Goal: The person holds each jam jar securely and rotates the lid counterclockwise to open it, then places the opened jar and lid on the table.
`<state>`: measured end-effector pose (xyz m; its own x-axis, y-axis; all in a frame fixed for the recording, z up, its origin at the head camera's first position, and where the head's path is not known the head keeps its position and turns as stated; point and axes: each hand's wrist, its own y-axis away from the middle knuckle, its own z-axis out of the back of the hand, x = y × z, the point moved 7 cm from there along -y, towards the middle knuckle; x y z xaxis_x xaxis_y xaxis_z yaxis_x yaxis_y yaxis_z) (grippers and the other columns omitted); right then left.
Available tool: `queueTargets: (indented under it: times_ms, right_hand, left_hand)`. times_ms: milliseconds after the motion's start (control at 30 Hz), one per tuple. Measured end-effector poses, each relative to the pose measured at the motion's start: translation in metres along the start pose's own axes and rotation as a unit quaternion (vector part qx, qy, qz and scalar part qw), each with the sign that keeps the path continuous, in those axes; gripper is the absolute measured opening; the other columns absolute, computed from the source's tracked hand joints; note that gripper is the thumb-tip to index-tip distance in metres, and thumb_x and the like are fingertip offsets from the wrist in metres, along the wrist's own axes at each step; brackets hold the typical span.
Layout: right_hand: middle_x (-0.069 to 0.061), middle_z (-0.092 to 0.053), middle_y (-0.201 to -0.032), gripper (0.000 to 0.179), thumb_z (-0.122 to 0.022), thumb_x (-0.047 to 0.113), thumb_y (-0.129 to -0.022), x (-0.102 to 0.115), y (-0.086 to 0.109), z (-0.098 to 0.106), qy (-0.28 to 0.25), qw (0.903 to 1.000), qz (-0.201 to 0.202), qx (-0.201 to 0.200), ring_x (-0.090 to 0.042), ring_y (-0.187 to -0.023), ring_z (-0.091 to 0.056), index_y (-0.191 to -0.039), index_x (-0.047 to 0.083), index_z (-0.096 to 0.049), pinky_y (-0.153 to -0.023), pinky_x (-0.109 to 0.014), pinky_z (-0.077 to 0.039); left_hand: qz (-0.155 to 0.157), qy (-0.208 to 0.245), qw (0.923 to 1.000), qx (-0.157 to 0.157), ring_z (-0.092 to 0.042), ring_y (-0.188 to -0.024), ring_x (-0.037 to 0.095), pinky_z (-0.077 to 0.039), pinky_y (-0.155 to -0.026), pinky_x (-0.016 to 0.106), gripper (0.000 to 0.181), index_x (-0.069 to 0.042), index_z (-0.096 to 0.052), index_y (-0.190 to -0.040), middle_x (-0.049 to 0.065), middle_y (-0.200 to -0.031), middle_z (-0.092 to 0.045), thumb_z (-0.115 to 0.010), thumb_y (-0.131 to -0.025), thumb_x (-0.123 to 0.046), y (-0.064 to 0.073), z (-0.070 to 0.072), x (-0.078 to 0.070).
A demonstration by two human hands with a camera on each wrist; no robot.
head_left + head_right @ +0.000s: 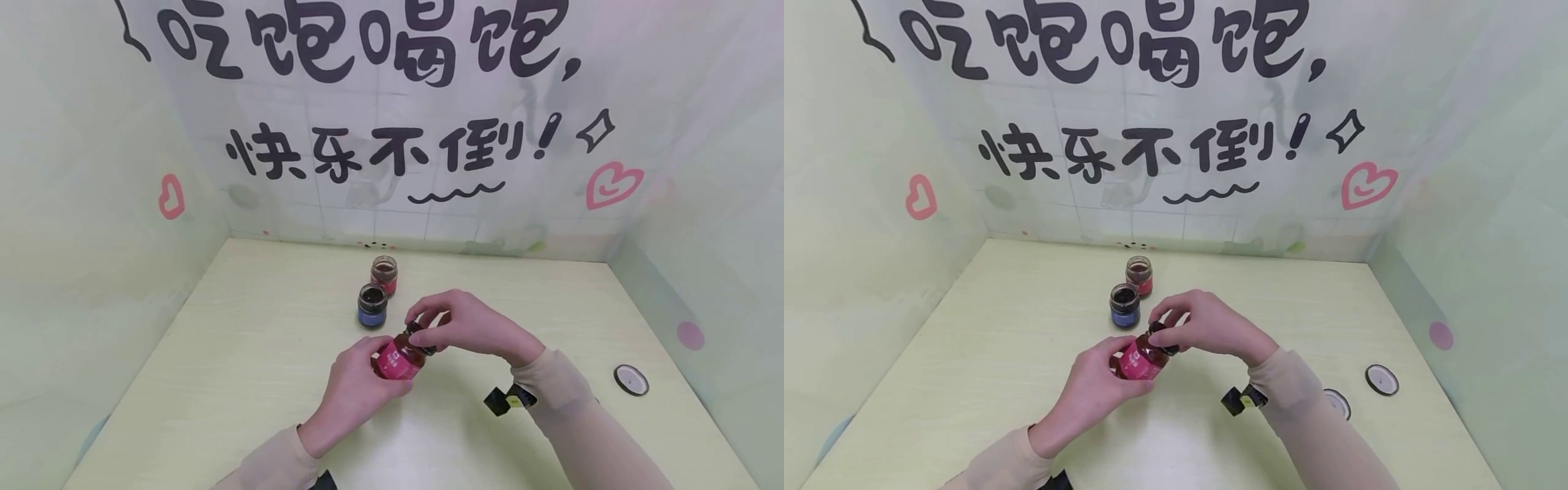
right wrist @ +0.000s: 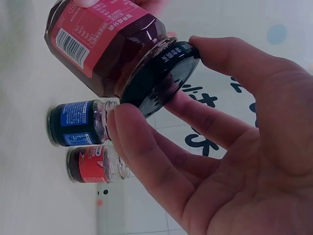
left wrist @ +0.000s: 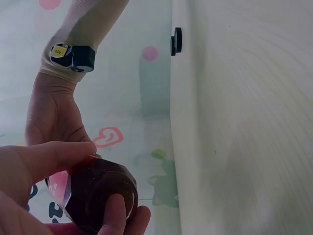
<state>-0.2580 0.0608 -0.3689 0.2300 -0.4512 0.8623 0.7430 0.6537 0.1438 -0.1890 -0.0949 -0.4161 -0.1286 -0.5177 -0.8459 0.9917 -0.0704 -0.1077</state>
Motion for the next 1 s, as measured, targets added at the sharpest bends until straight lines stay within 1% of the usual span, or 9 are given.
queueTargets:
  times_ms: [100,267,367,500,633,767,867,1000]
  right_hand:
    - [-0.007,-0.071,-0.101,0.023,-0.078,0.03,-0.088,0.0,0.001,0.0,-0.003,1.0,0.005,0.002,-0.026,-0.079,-0.072,-0.109,0.023,-0.071,-0.072,-0.04,-0.059]
    - [-0.009,-0.068,-0.103,0.026,-0.079,0.028,-0.087,0.001,0.003,0.002,0.005,0.9999,0.013,-0.008,-0.023,-0.081,-0.073,-0.109,0.024,-0.067,-0.077,-0.04,-0.057]
    - [-0.01,-0.066,-0.104,0.027,-0.081,0.025,-0.086,0.0,0.005,0.003,0.006,0.9998,0.015,-0.015,-0.021,-0.084,-0.073,-0.108,0.024,-0.064,-0.08,-0.04,-0.056]
    - [-0.009,-0.065,-0.105,0.029,-0.082,0.024,-0.084,-0.003,0.006,0.004,0.013,0.9996,0.014,-0.02,-0.019,-0.086,-0.073,-0.106,0.025,-0.062,-0.081,-0.04,-0.056]
    - [-0.007,-0.065,-0.104,0.031,-0.084,0.025,-0.082,-0.011,0.007,0.006,0.026,0.9992,0.005,-0.03,-0.016,-0.085,-0.073,-0.104,0.023,-0.061,-0.082,-0.039,-0.056]
    - [-0.007,-0.065,-0.098,0.032,-0.085,0.025,-0.081,-0.022,0.01,0.007,0.032,0.9988,-0.005,-0.037,-0.014,-0.085,-0.073,-0.098,0.017,-0.06,-0.081,-0.039,-0.055]
    - [-0.007,-0.066,-0.095,0.03,-0.085,0.025,-0.081,-0.03,0.012,0.008,0.034,0.9986,-0.007,-0.04,-0.014,-0.085,-0.073,-0.095,0.013,-0.061,-0.08,-0.038,-0.055]
    - [-0.004,-0.069,-0.091,0.028,-0.085,0.029,-0.082,-0.042,0.015,0.01,0.05,0.9975,-0.012,-0.049,-0.014,-0.084,-0.073,-0.092,0.014,-0.063,-0.079,-0.037,-0.056]
  left_hand:
    - [0.0,-0.001,1.0,0.0,-0.063,-0.083,0.014,-0.055,-0.071,0.032,0.055,-0.011,-0.069,-0.117,0.005,-0.107,-0.066,-0.092,-0.068,-0.02,0.0,0.0,0.0]
    - [0.011,-0.001,0.9999,-0.006,-0.066,-0.089,0.018,-0.057,-0.075,0.035,0.061,-0.008,-0.065,-0.12,0.008,-0.109,-0.067,-0.093,-0.066,-0.017,-0.001,0.001,0.002]
    - [0.021,0.003,0.9997,-0.009,-0.065,-0.091,0.021,-0.057,-0.077,0.037,0.065,-0.006,-0.063,-0.121,0.008,-0.107,-0.066,-0.094,-0.065,-0.017,-0.002,0.003,0.005]
    - [0.031,0.01,0.9993,-0.019,-0.064,-0.091,0.021,-0.056,-0.078,0.038,0.066,-0.007,-0.061,-0.121,0.006,-0.105,-0.065,-0.094,-0.065,-0.017,-0.004,0.006,0.01]
    - [0.034,0.023,0.9988,-0.027,-0.063,-0.085,0.018,-0.054,-0.075,0.036,0.066,-0.006,-0.059,-0.12,0.006,-0.103,-0.066,-0.093,-0.064,-0.016,-0.006,0.008,0.015]
    - [0.041,0.035,0.9981,-0.031,-0.061,-0.081,0.017,-0.052,-0.073,0.036,0.066,-0.006,-0.058,-0.12,0.007,-0.103,-0.065,-0.093,-0.065,-0.013,-0.009,0.011,0.019]
    - [0.049,0.039,0.9974,-0.037,-0.06,-0.081,0.019,-0.05,-0.074,0.036,0.064,-0.007,-0.058,-0.12,0.007,-0.105,-0.064,-0.093,-0.066,-0.013,-0.011,0.016,0.021]
    - [0.064,0.041,0.9957,-0.052,-0.061,-0.085,0.02,-0.049,-0.076,0.036,0.063,-0.009,-0.057,-0.12,0.007,-0.106,-0.064,-0.092,-0.068,-0.014,-0.014,0.024,0.025]
